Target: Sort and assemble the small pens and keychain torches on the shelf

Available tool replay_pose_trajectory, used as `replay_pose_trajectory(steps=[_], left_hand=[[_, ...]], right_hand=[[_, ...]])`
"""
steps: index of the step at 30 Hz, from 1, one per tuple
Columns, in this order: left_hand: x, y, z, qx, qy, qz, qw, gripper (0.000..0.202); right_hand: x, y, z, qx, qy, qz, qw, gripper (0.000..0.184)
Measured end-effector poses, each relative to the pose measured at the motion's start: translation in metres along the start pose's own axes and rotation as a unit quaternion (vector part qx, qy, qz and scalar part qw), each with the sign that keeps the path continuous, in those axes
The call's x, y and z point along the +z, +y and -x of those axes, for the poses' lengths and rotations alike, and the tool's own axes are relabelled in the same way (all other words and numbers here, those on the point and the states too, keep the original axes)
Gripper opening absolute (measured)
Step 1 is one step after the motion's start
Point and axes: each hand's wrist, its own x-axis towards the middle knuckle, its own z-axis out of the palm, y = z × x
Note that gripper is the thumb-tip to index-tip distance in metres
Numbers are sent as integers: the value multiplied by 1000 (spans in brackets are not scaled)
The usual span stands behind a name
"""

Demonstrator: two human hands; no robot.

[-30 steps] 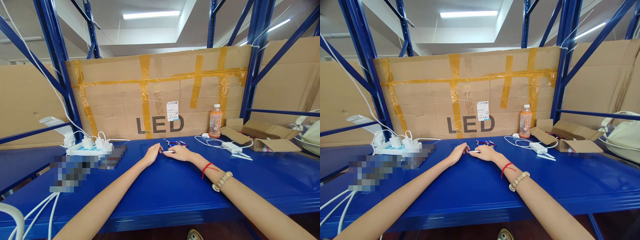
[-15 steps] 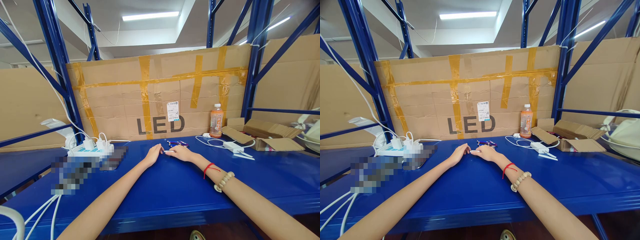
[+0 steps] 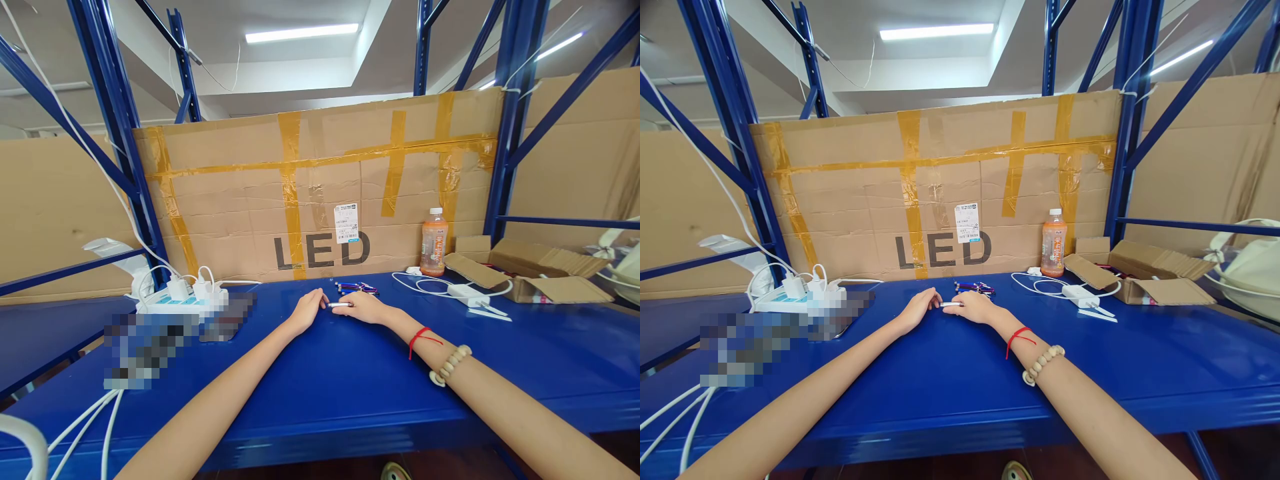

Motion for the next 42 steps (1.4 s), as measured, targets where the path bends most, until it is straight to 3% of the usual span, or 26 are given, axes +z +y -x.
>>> replay_pose_trajectory(steps=[42], left_hand=[[0, 0, 1, -2, 5, -4, 1000, 48]], right_hand=[[2, 1, -1, -9, -5, 17, 1000, 47]])
